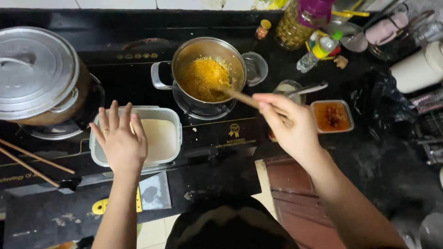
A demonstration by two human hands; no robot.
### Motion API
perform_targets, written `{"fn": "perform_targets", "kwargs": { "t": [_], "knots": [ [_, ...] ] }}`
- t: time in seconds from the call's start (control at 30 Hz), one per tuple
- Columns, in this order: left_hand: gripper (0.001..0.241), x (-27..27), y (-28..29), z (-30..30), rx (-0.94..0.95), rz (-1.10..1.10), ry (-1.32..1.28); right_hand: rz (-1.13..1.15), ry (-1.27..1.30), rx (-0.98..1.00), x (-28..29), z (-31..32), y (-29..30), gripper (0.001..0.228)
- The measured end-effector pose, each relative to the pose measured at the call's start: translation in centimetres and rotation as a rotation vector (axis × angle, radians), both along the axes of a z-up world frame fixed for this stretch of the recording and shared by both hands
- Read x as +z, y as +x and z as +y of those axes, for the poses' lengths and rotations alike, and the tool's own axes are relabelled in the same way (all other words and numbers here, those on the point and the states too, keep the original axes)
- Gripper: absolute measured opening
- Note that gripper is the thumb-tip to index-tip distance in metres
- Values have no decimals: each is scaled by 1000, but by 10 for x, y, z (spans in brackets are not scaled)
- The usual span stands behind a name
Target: Stirring ingredients in a pot on a stove and adding sauce from a bottle.
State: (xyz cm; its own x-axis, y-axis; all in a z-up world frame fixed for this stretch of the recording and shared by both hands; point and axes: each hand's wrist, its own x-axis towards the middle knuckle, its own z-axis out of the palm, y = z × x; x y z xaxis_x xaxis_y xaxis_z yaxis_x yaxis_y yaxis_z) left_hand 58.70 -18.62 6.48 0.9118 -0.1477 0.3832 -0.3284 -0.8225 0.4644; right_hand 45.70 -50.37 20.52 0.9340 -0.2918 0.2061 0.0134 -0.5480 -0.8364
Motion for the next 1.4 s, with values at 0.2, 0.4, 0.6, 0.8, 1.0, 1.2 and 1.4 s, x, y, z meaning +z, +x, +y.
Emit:
{"fn": "perform_targets", "kwargs": {
  "t": [0.2, 0.4, 0.6, 0.8, 1.0, 1.2, 1.4],
  "knots": [
    [45, 6, -1, 1, -26, 41, -17, 109, 41, -215, 7, 19, -11, 23],
    [46, 7, 0, 3, -48, 65, -28, -263, 145, -419, 0, 26, -39, 22],
    [46, 9, 0, 4, -68, 80, -38, -197, -234, -446, -141, 20, -62, 29],
    [47, 4, 2, 6, -86, 68, -9, -36, -710, -290, -220, 33, -50, 34],
    [46, 0, 5, 6, -79, 105, -8, 121, -624, -42, -182, 42, -58, 71],
    [45, -32, 22, 29, -108, 87, -29, -43, -287, -276, -255, -12, -109, 47],
    [35, 39, -15, -6, -108, 103, -305, 13, 2091, -723, -308, -147, -113, 54]
  ]
}}
